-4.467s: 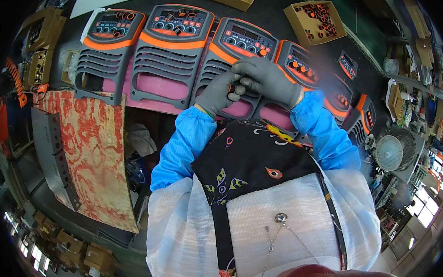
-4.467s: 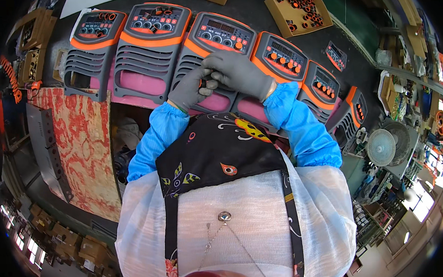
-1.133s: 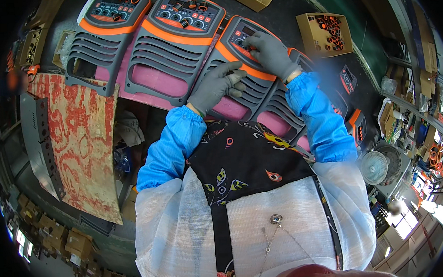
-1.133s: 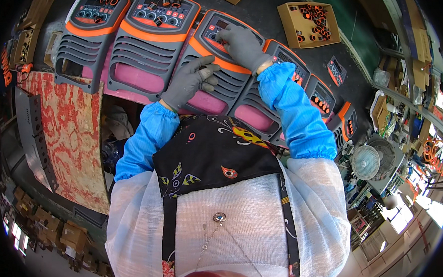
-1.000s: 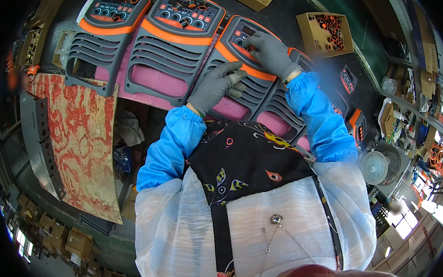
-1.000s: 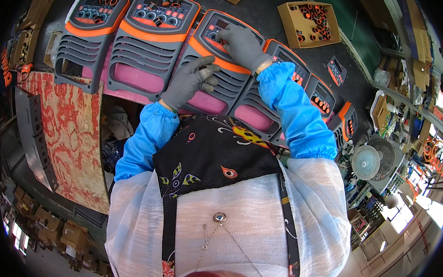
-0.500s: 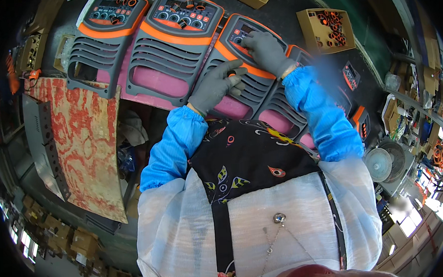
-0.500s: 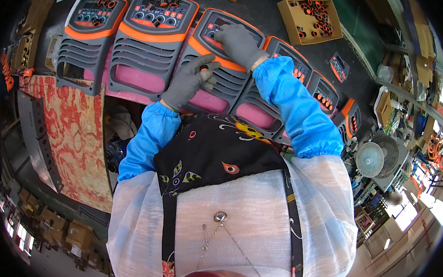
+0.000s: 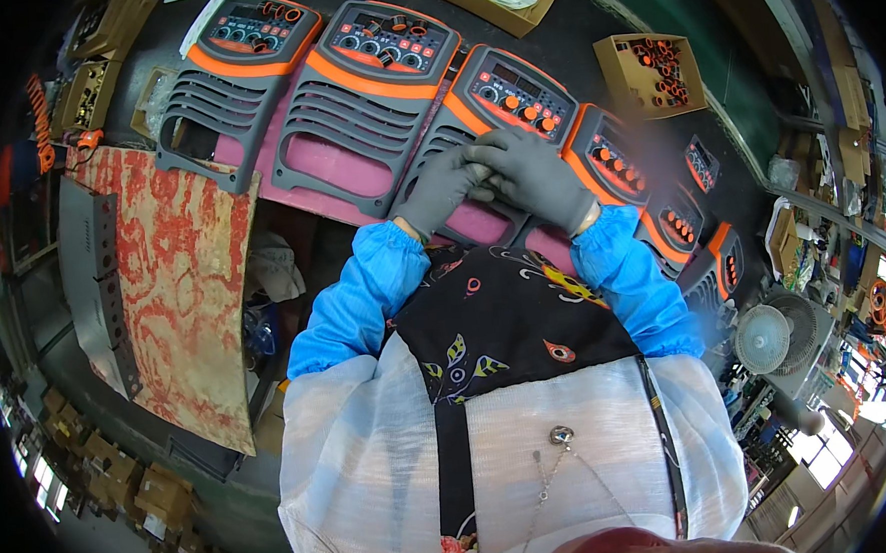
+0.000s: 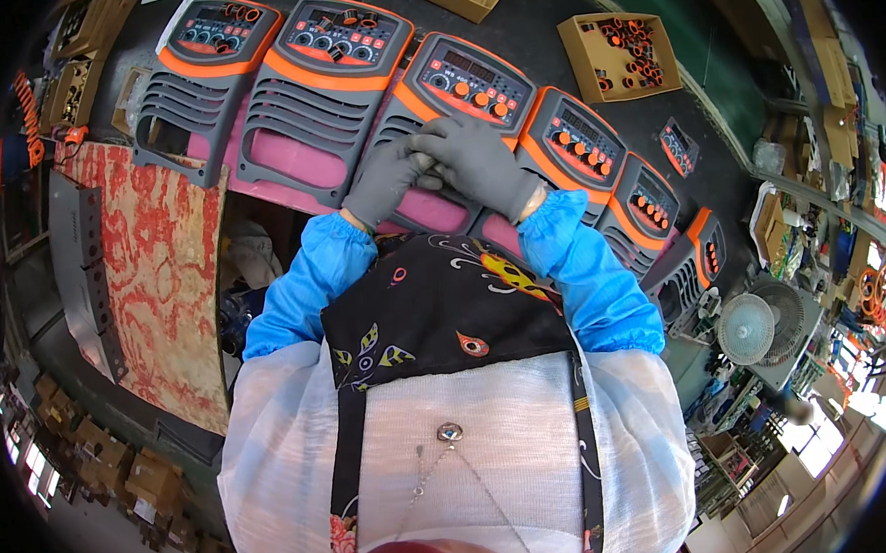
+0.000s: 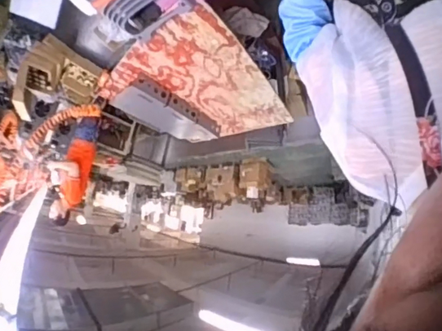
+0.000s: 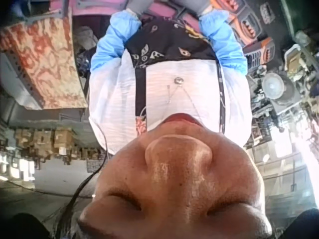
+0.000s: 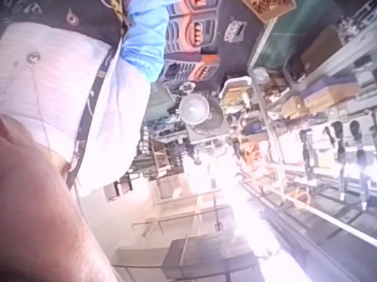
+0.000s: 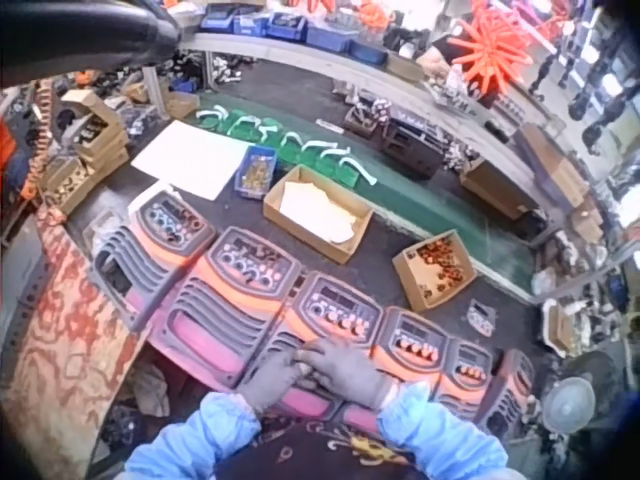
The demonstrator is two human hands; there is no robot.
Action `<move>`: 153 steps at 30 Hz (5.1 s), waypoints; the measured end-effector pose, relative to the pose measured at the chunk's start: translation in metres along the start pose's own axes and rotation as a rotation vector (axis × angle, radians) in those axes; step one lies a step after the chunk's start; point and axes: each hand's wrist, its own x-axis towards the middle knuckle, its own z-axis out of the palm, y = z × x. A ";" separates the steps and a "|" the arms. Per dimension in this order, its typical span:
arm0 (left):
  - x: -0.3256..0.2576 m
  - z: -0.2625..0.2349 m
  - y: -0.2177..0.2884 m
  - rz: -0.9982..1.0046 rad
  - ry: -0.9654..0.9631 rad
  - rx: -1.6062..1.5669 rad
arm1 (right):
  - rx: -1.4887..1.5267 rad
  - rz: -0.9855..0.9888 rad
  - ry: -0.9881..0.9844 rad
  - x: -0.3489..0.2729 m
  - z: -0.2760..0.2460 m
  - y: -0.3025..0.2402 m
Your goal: The person assembles electronic panels by hand, inserting orange connectors and buttons into the plastic housing.
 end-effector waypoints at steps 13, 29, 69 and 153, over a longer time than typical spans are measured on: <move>0.008 0.009 0.023 -0.135 0.135 -0.203 | -0.024 0.314 0.039 0.053 -0.012 0.065; 0.007 0.015 0.030 -0.190 0.172 -0.106 | -0.141 0.253 -0.095 0.062 -0.002 0.071; 0.049 -0.067 0.125 0.164 0.904 1.703 | -0.261 0.234 0.199 0.133 0.003 0.060; 0.012 -0.150 0.150 -0.141 0.119 0.280 | -0.067 0.450 -0.012 0.157 0.034 0.032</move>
